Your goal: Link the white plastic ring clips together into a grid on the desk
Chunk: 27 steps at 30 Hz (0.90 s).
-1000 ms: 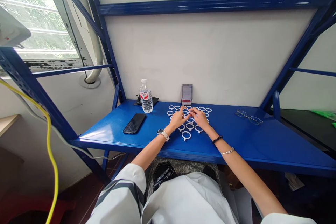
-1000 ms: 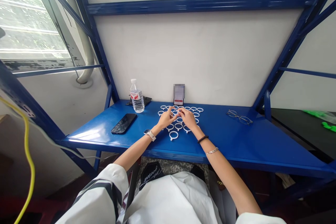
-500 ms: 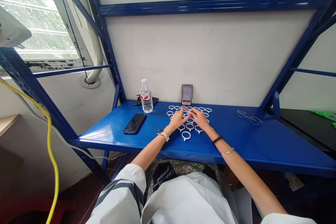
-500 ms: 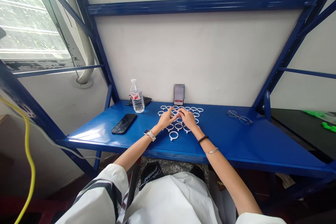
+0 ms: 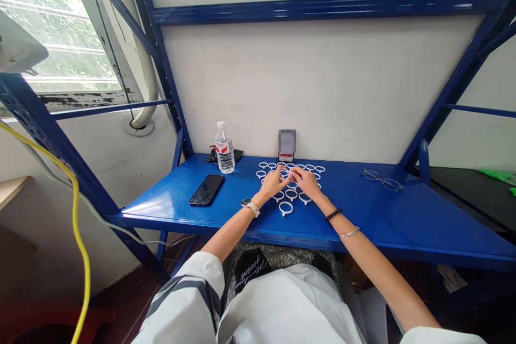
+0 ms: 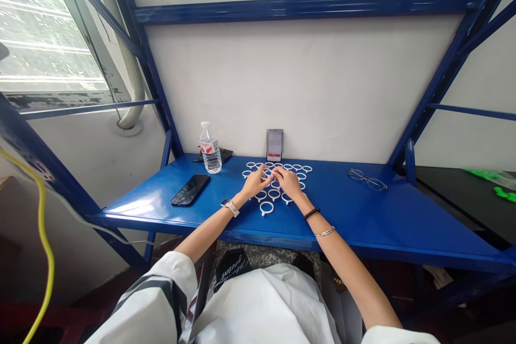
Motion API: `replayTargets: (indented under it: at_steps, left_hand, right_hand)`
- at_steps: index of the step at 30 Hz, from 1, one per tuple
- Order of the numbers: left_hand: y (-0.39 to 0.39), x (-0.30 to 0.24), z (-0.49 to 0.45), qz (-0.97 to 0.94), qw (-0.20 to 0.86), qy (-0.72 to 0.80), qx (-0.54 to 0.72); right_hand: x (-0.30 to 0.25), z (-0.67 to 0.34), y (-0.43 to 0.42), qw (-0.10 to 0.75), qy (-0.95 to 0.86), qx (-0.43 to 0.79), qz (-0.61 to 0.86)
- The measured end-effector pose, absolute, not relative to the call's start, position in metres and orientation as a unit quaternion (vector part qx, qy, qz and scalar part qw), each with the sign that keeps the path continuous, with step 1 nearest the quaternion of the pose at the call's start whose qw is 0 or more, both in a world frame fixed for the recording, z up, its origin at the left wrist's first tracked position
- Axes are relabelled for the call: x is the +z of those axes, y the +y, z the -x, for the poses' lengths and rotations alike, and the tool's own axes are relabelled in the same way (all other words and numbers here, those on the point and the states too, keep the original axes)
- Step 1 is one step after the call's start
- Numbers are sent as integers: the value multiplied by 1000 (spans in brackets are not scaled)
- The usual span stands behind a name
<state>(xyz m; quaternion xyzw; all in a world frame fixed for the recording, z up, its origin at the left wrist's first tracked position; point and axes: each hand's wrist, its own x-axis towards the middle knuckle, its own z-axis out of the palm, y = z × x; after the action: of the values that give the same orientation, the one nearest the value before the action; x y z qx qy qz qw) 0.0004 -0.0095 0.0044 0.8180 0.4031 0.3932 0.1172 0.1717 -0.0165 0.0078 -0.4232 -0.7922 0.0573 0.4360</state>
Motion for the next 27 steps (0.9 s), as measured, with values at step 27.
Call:
replayTargets:
  at_steps: [27]
  left_hand:
    - [-11, 6, 0, -816, 130, 405, 391]
  right_hand:
    - [8, -171, -18, 431, -790, 62, 433]
